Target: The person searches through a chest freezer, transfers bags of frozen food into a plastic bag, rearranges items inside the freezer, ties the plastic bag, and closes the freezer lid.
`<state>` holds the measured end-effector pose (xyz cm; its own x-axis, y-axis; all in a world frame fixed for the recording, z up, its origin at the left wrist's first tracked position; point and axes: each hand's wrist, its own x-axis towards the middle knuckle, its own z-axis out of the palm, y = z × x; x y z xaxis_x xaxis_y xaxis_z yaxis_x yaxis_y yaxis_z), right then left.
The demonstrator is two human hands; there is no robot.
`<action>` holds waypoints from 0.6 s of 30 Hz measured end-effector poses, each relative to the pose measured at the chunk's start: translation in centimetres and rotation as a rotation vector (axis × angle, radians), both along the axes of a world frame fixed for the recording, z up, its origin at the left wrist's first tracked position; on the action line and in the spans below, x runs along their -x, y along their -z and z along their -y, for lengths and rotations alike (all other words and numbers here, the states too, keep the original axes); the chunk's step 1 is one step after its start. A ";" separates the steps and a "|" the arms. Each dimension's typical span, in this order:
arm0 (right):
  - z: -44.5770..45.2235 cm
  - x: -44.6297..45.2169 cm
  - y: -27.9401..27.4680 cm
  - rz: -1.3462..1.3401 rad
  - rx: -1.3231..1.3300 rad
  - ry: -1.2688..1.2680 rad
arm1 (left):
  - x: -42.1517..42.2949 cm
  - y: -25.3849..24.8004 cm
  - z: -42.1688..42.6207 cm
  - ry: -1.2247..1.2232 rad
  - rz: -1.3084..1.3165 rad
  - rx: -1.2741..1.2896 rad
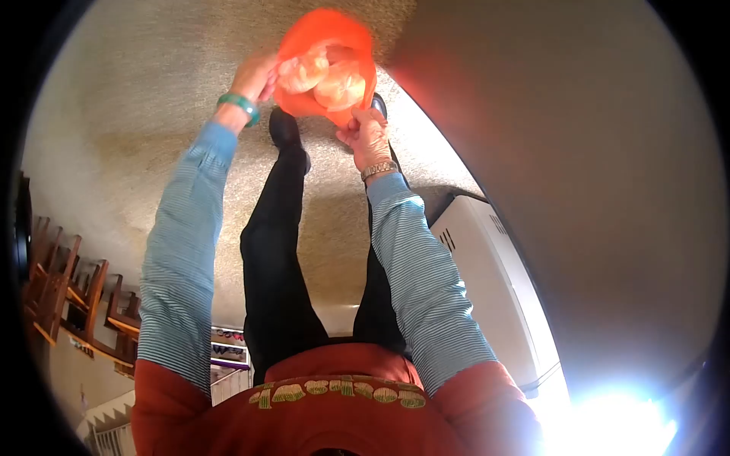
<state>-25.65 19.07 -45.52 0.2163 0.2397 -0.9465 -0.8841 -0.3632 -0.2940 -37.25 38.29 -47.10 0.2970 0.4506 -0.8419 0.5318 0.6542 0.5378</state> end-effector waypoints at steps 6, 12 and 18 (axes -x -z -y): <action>-3.3 0.4 -13.9 0.260 -0.112 -0.154 | 6.5 -15.6 0.0 -0.170 0.005 -0.029; -1.8 2.8 -35.4 0.497 -0.380 -0.597 | 11.2 -39.7 -1.3 -0.012 0.310 -0.318; 0.8 -0.2 -54.0 0.739 -0.796 -0.625 | 14.3 -57.7 -4.8 -0.004 0.686 -0.674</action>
<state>-25.47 18.30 8.44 0.2762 0.9415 -0.1933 -0.1553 -0.1547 -0.9757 -51.54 43.11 10.60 0.6261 0.7782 -0.0494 -0.0399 0.0953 0.9947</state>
